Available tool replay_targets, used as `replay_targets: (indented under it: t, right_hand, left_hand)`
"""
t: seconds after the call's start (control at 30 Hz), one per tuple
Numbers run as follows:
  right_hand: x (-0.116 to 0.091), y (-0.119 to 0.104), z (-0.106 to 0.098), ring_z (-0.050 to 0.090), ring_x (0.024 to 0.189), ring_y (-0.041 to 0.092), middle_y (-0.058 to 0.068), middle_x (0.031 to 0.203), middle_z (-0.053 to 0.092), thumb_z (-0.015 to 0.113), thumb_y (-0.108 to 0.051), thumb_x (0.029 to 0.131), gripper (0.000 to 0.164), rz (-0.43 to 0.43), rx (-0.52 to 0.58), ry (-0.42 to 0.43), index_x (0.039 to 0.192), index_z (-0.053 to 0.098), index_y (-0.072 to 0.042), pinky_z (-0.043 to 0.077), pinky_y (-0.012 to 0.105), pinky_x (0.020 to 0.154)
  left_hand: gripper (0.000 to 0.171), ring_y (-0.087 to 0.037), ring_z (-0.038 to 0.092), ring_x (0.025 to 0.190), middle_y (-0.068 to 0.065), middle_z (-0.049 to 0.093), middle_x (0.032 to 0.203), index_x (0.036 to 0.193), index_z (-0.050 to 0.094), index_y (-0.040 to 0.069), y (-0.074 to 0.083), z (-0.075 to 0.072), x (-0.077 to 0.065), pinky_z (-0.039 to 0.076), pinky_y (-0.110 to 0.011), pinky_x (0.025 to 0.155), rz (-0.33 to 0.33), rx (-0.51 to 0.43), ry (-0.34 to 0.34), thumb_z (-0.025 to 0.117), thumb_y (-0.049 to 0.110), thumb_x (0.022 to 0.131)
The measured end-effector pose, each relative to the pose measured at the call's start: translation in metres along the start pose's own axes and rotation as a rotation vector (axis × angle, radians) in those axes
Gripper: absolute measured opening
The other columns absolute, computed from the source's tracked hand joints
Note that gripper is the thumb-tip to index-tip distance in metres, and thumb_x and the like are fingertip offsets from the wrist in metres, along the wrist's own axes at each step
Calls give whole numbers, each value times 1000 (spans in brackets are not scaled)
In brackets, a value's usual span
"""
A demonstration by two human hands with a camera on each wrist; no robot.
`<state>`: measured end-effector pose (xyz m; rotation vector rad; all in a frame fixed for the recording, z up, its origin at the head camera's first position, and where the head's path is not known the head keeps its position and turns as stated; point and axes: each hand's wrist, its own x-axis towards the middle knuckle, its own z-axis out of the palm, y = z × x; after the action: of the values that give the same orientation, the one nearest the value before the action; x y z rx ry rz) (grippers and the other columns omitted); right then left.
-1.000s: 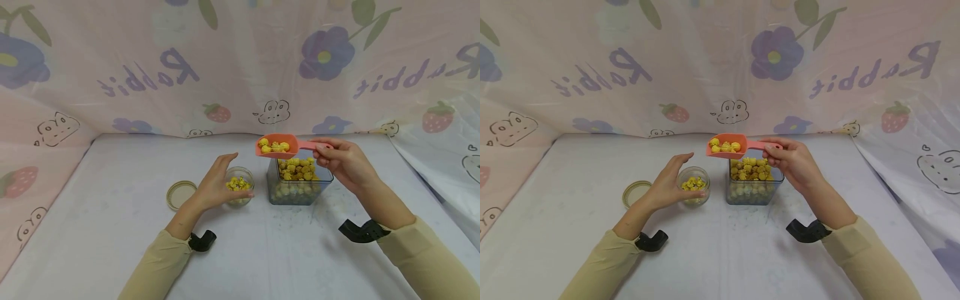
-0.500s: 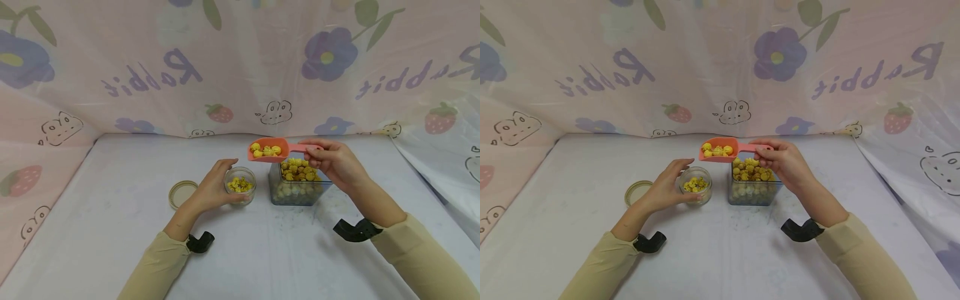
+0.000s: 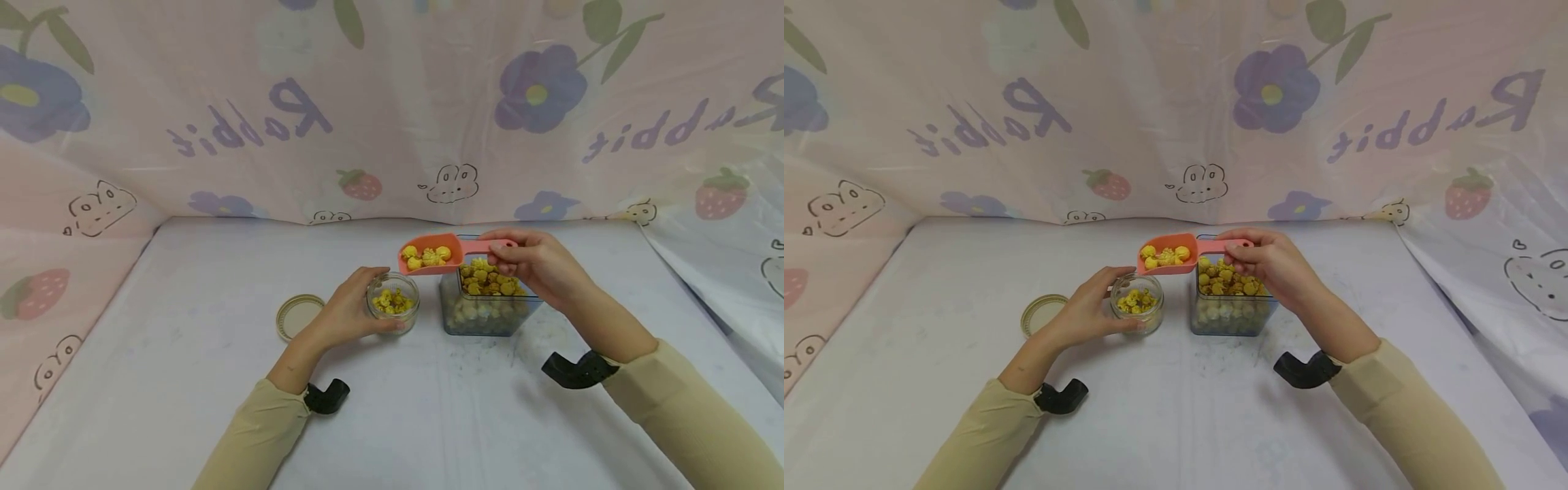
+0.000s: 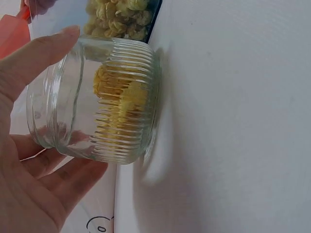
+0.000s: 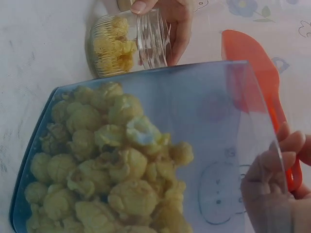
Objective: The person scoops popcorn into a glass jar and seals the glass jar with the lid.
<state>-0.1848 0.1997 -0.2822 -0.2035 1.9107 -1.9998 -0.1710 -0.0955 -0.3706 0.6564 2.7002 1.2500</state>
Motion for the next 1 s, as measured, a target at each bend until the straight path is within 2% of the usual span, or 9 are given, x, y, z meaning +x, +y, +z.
replay_targets:
  t: [0.2, 0.67, 1.0]
  right_hand:
    - [4, 0, 1, 49, 69, 10, 0, 80, 62, 54, -11, 97, 16, 23, -72, -2, 100, 69, -15, 45, 20, 62]
    - [9, 2, 4, 49, 70, 12, -1, 82, 60, 54, -13, 97, 15, 75, -197, -10, 106, 66, -16, 46, 23, 64]
    - [9, 3, 5, 49, 71, 12, -1, 82, 59, 55, -16, 97, 15, 87, -226, -12, 109, 65, -14, 46, 23, 64]
  left_hand:
    - [86, -27, 48, 125, -11, 51, 133, 137, 45, 6, -3, 1, 1, 41, -46, 107, -21, -31, 5, 88, 31, 67]
    - [84, -28, 45, 129, -11, 49, 135, 136, 45, 6, -4, 2, 0, 39, -48, 108, -45, -82, -2, 88, 26, 68]
    - [85, -28, 44, 130, -10, 48, 137, 137, 44, 7, -5, 2, 0, 41, -48, 107, -43, -85, 2, 88, 28, 68]
